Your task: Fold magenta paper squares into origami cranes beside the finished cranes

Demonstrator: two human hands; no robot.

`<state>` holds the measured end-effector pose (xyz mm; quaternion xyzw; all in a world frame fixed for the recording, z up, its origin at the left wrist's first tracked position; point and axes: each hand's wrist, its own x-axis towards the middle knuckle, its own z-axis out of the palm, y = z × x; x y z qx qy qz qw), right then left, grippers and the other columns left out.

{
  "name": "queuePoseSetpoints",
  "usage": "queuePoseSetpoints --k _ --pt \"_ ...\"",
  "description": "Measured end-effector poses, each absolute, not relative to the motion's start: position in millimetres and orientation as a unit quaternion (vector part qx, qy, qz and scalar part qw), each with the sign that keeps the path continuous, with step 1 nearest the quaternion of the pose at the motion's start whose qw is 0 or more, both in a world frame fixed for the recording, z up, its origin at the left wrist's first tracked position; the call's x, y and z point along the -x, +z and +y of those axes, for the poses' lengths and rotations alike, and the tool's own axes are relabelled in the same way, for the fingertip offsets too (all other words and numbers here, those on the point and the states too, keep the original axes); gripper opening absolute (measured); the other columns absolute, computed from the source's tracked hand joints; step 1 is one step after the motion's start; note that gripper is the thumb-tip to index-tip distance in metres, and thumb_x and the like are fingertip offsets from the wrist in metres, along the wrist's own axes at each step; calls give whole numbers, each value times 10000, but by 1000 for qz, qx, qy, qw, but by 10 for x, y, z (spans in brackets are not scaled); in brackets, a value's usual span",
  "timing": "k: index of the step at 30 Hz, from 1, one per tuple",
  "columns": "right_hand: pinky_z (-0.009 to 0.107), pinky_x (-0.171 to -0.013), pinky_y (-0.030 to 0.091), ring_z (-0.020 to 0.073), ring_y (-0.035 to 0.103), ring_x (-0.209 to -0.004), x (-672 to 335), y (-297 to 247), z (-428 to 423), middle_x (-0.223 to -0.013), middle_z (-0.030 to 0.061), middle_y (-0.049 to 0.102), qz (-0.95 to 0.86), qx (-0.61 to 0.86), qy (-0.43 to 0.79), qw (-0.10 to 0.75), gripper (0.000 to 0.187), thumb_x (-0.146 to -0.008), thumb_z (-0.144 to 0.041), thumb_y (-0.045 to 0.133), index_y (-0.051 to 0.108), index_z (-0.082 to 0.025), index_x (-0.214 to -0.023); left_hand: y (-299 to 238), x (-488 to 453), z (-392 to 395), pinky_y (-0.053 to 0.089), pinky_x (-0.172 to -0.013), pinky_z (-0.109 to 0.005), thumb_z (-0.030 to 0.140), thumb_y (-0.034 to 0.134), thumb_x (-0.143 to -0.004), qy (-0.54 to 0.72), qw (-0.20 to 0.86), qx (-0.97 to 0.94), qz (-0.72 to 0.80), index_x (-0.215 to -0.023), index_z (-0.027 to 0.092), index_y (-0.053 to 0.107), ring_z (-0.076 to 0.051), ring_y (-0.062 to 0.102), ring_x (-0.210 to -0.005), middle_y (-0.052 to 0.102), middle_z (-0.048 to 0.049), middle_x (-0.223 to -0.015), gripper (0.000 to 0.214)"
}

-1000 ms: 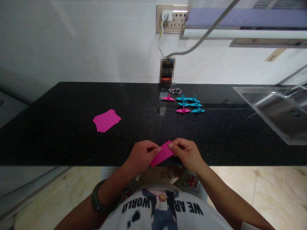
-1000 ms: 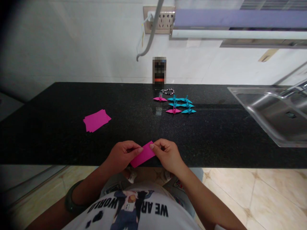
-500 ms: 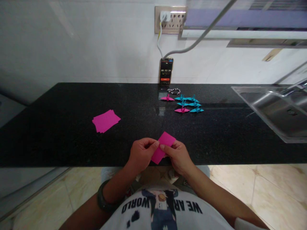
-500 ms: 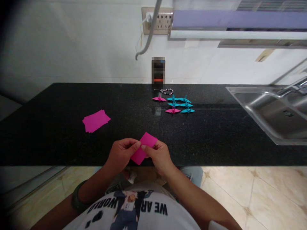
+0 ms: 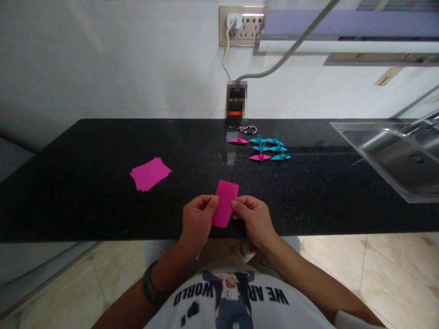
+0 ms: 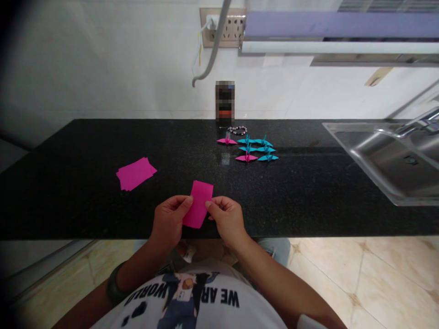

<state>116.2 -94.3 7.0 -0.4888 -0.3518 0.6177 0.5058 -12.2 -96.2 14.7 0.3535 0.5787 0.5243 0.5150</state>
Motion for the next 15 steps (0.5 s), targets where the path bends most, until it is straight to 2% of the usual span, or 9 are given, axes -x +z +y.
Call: queuePoseSetpoints --k 5,8,10,11,13,15 --pt "196 -499 378 68 448 -511 -1060 -6 -958 -581 -39 520 -326 478 611 541 176 -718 -319 592 570 -144 -709 35 23 -1007 406 -508 -199 342 646 -665 573 508 -313 562 -740 136 613 -84 505 -525 599 19 -634 221" --pt "183 -446 306 60 372 -460 -1043 -29 -942 -544 -59 457 -321 482 598 553 186 -757 -338 540 535 -156 -715 3 -17 -1031 412 -532 -199 334 635 -681 575 519 -317 548 -731 135 605 -80 503 -541 587 25 -625 207" --pt "183 -420 263 61 332 -439 -1098 -3 -910 -525 -65 418 -352 496 579 542 193 -776 -342 513 510 -161 -710 2 -13 -1035 419 -553 -204 337 615 -701 560 530 -338 539 -716 129 595 -83 509 -554 580 22 -619 210" --pt "189 -431 279 67 348 -453 -1148 24 -891 -544 -57 433 -386 505 566 525 185 -784 -333 502 509 -160 -721 10 2 -1033 429 -574 -212 342 601 -713 548 537 -354 534 -724 128 590 -89 522 -573 585 15 -633 214" --pt "208 -473 321 87 398 -509 -1278 99 -856 -591 -29 472 -510 509 502 477 167 -798 -302 488 520 -154 -726 46 57 -1021 454 -646 -248 346 579 -730 528 534 -401 525 -809 133 582 -117 561 -667 608 -15 -729 228" --pt "243 -591 371 117 460 -633 -1409 188 -839 -674 8 517 -668 484 385 413 149 -815 -235 461 543 -150 -723 111 130 -1004 453 -757 -295 316 613 -703 530 453 -482 531 -1050 168 521 -158 562 -872 590 -58 -965 387"
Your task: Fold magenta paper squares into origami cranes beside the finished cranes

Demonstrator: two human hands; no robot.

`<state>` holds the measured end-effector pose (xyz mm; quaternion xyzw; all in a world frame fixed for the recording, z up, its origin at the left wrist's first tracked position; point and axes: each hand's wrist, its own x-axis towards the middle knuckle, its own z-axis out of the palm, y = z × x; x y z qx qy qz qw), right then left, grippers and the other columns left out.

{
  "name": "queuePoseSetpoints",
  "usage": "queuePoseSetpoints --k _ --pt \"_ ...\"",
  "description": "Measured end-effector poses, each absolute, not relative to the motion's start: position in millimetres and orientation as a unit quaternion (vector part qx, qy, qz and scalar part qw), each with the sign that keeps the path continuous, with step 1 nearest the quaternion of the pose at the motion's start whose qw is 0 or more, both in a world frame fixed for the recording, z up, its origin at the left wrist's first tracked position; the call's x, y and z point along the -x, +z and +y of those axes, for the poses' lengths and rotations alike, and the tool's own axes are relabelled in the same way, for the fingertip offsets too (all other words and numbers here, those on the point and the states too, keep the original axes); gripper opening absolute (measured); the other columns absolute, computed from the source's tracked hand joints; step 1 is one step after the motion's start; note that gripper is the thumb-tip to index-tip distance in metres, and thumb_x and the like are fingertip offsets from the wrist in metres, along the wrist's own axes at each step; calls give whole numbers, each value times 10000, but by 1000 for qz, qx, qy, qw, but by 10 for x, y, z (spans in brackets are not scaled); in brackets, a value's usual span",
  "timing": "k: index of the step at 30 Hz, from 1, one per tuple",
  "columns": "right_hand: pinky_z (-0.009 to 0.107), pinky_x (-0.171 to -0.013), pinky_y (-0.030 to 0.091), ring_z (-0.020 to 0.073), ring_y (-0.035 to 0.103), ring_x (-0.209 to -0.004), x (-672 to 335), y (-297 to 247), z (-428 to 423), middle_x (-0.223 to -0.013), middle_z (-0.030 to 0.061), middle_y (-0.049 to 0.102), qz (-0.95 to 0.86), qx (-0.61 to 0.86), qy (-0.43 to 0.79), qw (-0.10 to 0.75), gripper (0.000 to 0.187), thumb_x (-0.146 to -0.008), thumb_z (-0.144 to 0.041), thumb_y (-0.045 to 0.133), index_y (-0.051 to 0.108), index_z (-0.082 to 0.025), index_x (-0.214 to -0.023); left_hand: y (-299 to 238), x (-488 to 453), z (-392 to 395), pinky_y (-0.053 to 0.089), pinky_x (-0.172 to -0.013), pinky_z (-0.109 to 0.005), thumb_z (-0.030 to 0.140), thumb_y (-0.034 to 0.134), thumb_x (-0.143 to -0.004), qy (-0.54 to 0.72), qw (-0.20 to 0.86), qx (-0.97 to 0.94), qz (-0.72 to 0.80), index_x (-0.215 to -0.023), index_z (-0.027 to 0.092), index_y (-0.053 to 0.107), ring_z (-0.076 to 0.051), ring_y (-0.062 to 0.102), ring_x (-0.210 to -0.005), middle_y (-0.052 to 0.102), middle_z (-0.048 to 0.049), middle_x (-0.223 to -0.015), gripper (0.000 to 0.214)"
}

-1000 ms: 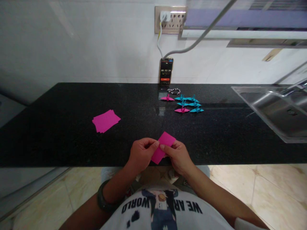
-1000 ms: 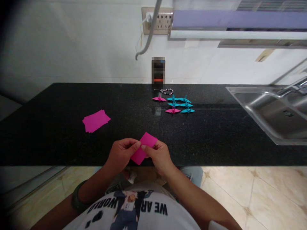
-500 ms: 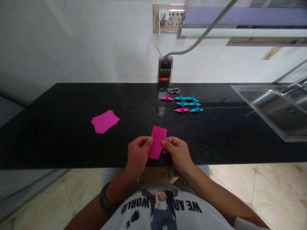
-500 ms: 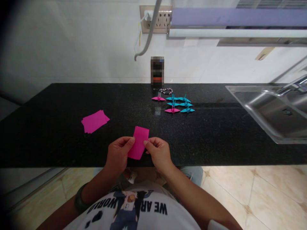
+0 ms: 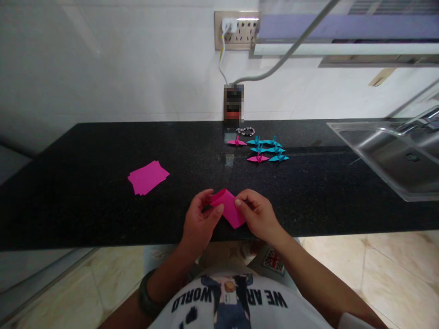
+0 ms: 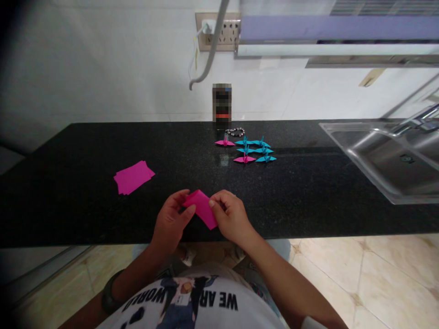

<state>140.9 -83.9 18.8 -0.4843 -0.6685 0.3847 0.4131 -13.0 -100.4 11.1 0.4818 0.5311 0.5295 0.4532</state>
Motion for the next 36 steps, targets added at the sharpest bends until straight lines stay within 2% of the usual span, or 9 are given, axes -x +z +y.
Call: queuePoseSetpoints --k 2,3,5,9,19,27,32,33,36 --pt "285 -715 376 149 484 -767 -1496 270 -846 -786 42 563 -802 416 287 320 130 -817 -173 441 563 -150 -776 197 199 -991 402 -868 -349 296 652 -665 484 328 -611 533 -1125 184 491 -196 492 -1034 535 -88 -1112 501" --pt "295 -734 373 159 481 -796 -1516 304 -855 -820 57 570 -840 397 246 277 143 -823 -159 426 569 -145 -818 240 225 -986 380 -892 -369 289 646 -673 422 294 -687 513 -1056 179 546 -203 487 -1031 555 -84 -1076 411" --pt "300 -731 373 175 475 -823 -1519 357 -876 -845 73 575 -891 366 186 196 164 -829 -153 414 574 -141 -864 312 256 -982 401 -841 -358 266 578 -739 319 265 -786 459 -843 171 621 -186 527 -902 613 -60 -883 148" --pt "292 -712 376 175 469 -812 -1470 416 -891 -849 67 575 -917 355 141 111 167 -839 -164 412 573 -145 -879 366 263 -995 423 -744 -335 259 503 -799 245 239 -819 461 -784 151 625 -172 535 -773 624 -53 -781 162" --pt "278 -683 366 162 465 -780 -1464 472 -882 -812 49 570 -936 324 115 70 142 -823 -150 431 569 -151 -793 387 329 -1031 414 -725 -315 202 468 -804 165 220 -853 444 -734 158 624 -170 535 -769 623 -47 -769 177" --pt "284 -666 354 162 465 -757 -1463 527 -901 -803 49 570 -948 293 111 58 164 -844 -174 413 567 -156 -788 493 382 -1013 419 -701 -291 141 501 -751 153 262 -848 435 -698 174 626 -156 546 -741 633 -28 -738 140" --pt "290 -645 345 172 461 -746 -1543 523 -866 -791 54 564 -943 322 75 43 118 -817 -163 453 560 -153 -770 510 521 -981 421 -733 -335 182 485 -783 141 185 -861 453 -726 164 643 -177 544 -759 635 -47 -750 169" --pt "292 -643 344 174 460 -744 -1558 522 -859 -786 58 563 -940 332 69 42 114 -812 -162 458 561 -151 -764 510 532 -978 423 -743 -341 181 474 -792 145 168 -858 464 -744 161 646 -180 547 -775 636 -53 -766 180" --pt "292 -638 344 171 459 -737 -1561 538 -854 -781 60 563 -940 332 63 46 110 -810 -160 465 567 -149 -771 501 489 -983 425 -804 -355 250 501 -792 195 145 -847 473 -986 151 610 -199 539 -906 627 -86 -961 243"
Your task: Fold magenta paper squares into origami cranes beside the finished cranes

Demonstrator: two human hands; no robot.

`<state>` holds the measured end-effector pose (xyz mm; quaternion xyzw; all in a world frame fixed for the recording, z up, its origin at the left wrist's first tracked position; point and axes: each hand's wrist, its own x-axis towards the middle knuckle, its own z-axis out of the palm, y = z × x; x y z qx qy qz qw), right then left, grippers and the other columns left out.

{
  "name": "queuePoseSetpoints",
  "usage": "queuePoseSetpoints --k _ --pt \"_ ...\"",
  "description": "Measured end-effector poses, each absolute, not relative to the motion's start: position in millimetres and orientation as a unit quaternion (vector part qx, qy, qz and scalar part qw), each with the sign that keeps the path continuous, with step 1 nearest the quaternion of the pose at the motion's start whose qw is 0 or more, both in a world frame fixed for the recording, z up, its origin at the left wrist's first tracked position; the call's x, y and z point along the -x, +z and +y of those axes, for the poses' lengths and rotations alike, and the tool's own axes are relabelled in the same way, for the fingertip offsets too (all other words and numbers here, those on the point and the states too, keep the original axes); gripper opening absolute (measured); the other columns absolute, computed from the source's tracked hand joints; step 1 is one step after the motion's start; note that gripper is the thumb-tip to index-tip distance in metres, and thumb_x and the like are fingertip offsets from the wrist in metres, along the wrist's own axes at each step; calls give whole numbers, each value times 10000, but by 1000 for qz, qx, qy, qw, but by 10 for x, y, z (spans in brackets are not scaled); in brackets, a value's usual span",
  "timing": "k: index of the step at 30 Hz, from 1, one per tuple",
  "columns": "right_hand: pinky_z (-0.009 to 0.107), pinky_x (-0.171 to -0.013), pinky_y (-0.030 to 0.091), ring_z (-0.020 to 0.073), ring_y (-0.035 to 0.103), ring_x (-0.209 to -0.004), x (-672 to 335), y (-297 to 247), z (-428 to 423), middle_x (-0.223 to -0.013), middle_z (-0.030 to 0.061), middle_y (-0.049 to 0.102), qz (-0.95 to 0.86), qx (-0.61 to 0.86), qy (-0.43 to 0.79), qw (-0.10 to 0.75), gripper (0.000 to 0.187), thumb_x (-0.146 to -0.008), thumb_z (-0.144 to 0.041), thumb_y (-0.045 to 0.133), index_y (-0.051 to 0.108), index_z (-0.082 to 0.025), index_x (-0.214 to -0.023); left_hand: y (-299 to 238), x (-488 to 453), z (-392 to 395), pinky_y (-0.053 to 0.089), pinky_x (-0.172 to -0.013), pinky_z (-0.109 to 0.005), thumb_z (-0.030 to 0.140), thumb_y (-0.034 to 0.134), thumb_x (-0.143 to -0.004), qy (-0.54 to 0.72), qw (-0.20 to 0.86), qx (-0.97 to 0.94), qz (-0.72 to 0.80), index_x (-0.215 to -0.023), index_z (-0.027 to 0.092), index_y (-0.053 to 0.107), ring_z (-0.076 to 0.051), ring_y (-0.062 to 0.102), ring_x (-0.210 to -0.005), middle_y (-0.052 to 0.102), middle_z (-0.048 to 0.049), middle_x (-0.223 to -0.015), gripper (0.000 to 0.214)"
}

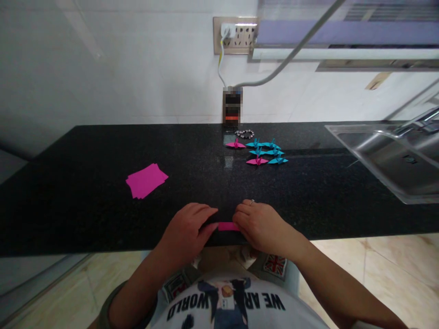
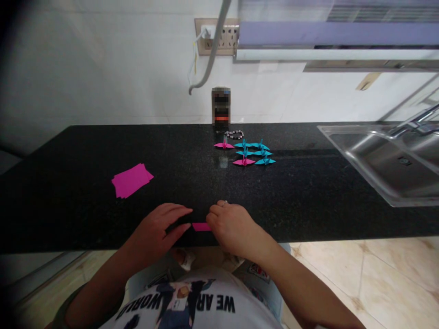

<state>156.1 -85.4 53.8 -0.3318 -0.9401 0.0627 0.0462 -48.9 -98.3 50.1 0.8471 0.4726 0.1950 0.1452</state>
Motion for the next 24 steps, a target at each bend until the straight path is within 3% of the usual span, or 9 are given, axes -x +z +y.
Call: queuePoseSetpoints --k 2,5,12,24 --pt "288 -628 344 164 458 -731 -1527 564 -861 -786 55 565 -946 311 66 58 127 -824 -163 450 571 -151 -785 481 415 -999 438 -779 -349 299 520 -784 198 159 -858 447 -925 159 627 -197 549 -865 639 -75 -911 226" --pt "287 -633 348 162 457 -734 -1470 608 -869 -783 52 566 -947 304 73 75 152 -837 -177 431 569 -150 -779 431 326 -1025 448 -718 -322 204 447 -821 199 168 -859 440 -732 163 634 -165 555 -721 633 -47 -723 211" --pt "284 -693 355 156 471 -758 -1482 542 -859 -780 55 564 -922 345 119 127 172 -832 -205 419 576 -153 -787 336 332 -1023 440 -820 -369 127 424 -798 252 92 -864 426 -744 173 613 -158 564 -690 634 -29 -691 202" --pt "273 -702 372 144 491 -753 -1814 500 -828 -757 47 572 -888 403 127 184 154 -817 -185 444 586 -156 -763 374 431 -916 449 -843 -369 157 420 -819 245 67 -848 466 -737 165 601 -150 572 -691 635 -31 -699 199"
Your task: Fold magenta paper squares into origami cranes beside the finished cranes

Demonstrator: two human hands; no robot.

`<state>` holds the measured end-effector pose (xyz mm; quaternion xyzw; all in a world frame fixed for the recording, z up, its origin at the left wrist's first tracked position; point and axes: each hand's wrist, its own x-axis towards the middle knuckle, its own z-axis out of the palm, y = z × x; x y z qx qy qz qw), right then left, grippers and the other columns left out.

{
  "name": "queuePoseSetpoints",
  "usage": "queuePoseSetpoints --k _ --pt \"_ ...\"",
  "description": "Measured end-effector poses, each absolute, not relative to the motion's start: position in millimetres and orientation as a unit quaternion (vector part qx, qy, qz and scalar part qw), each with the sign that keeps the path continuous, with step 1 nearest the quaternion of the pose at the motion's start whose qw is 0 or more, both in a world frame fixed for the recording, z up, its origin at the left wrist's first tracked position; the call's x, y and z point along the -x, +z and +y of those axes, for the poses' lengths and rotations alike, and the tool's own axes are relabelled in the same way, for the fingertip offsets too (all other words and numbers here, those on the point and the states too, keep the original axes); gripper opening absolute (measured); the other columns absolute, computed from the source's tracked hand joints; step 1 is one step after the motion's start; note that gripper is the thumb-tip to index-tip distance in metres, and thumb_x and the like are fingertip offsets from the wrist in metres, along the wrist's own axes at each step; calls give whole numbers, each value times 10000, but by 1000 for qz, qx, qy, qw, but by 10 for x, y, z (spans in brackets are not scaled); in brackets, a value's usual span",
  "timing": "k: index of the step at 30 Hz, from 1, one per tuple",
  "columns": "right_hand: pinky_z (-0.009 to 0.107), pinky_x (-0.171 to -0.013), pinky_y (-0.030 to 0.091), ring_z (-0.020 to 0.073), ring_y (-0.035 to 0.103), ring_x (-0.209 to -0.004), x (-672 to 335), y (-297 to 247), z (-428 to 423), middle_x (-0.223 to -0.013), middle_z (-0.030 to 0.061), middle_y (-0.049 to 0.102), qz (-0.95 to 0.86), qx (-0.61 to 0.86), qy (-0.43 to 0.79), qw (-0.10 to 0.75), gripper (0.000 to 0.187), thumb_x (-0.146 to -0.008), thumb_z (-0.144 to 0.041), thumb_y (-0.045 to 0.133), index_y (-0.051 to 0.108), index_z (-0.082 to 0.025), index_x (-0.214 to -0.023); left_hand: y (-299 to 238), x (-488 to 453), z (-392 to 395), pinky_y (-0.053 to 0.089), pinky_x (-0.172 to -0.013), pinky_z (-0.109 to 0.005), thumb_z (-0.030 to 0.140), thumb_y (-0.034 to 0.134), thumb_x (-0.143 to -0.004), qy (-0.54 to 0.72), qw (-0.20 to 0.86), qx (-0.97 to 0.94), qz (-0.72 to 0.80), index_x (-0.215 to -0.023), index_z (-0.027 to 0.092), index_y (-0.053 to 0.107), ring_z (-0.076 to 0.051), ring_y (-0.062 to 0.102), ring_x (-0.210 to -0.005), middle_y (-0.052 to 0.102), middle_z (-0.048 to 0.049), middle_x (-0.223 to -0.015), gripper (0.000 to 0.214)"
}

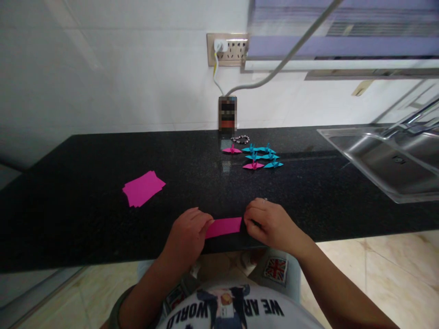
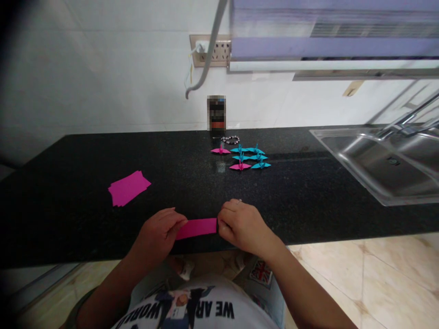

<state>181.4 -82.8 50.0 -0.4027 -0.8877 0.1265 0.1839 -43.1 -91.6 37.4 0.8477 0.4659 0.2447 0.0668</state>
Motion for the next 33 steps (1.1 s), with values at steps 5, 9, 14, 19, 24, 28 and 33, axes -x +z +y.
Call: queuePoseSetpoints --k 5,9,14,19,24,28,33 --pt "309 -771 390 188 487 -914 -1640 506 -852 -975 93 576 -893 388 121 193 249 -813 -309 491 565 -166 -1002 400 313 -941 451 -832 -371 135 397 -819 237 77 -866 433 -726 167 598 -154 564 -689 624 -27 -680 224" --pt "265 -681 375 150 504 -754 -1567 432 -852 -775 53 587 -916 360 121 133 195 -854 -193 405 595 -166 -820 370 318 -949 442 -847 -363 139 403 -820 251 73 -871 415 -741 166 606 -161 572 -715 642 -30 -708 219" --pt "251 -660 365 136 502 -717 -1671 402 -839 -748 49 567 -867 431 144 205 221 -868 -212 381 587 -154 -814 352 511 -881 435 -826 -361 237 472 -803 318 96 -777 534 -776 173 620 -205 584 -840 655 -52 -792 163" --pt "236 -631 365 120 495 -683 -1550 428 -886 -729 33 549 -844 417 211 263 201 -865 -217 388 563 -156 -790 383 391 -913 457 -694 -266 334 536 -763 339 328 -676 566 -937 183 624 -171 599 -792 662 -42 -879 246" --pt "238 -632 362 116 493 -675 -1533 395 -898 -712 24 543 -837 416 239 265 208 -866 -227 394 564 -161 -766 388 360 -934 420 -588 -233 334 537 -755 361 339 -637 591 -715 175 666 -147 574 -624 651 -15 -667 209" --pt "241 -612 353 112 481 -639 -1664 348 -884 -666 15 528 -801 464 237 292 225 -855 -231 418 540 -161 -680 392 534 -866 410 -585 -236 366 529 -753 364 304 -613 632 -759 166 662 -158 572 -639 654 -16 -682 240" --pt "228 -616 371 112 507 -693 -1618 360 -928 -785 31 565 -765 457 302 339 148 -821 -269 494 584 -166 -878 431 528 -830 399 -540 -226 365 515 -763 288 422 -638 577 -761 157 658 -143 544 -598 633 -14 -648 252"
